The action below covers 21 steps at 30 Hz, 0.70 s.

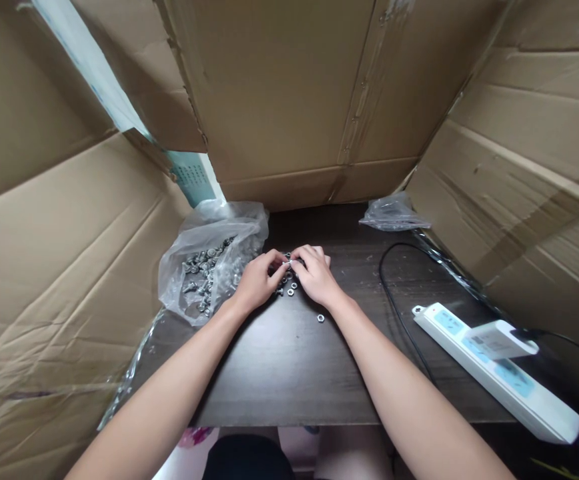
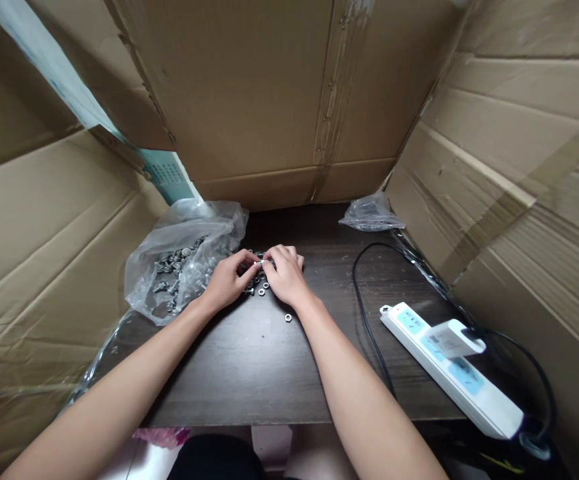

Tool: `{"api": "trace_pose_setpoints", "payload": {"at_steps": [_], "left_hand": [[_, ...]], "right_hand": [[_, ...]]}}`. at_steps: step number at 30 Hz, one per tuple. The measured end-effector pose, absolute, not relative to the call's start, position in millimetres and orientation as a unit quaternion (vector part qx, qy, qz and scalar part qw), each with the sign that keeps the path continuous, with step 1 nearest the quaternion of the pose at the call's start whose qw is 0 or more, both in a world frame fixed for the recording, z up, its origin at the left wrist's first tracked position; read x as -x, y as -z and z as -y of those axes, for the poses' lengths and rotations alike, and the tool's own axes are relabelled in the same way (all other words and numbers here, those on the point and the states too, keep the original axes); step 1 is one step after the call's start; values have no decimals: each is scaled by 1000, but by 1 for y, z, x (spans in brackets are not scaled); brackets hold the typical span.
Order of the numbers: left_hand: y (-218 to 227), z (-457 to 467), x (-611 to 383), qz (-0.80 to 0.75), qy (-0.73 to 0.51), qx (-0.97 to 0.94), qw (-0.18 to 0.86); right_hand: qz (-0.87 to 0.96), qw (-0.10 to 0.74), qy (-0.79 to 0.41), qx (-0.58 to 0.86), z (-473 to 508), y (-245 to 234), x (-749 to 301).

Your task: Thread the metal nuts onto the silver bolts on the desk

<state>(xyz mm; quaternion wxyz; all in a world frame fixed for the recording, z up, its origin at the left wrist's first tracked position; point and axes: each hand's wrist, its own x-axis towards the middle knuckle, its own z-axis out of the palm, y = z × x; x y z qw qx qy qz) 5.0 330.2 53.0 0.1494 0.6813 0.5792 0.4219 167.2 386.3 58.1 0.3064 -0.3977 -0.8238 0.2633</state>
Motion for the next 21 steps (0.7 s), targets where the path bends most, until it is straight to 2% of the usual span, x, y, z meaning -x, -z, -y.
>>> {"api": "trace_pose_setpoints", "payload": {"at_steps": [14, 21], "left_hand": [[-54, -330, -5, -577, -424, -682, 147], [-54, -330, -5, -579, -427, -678, 149]], "right_hand": [[824, 293, -266, 405, -386, -60, -167], [822, 316, -260, 395, -386, -58, -168]]}}
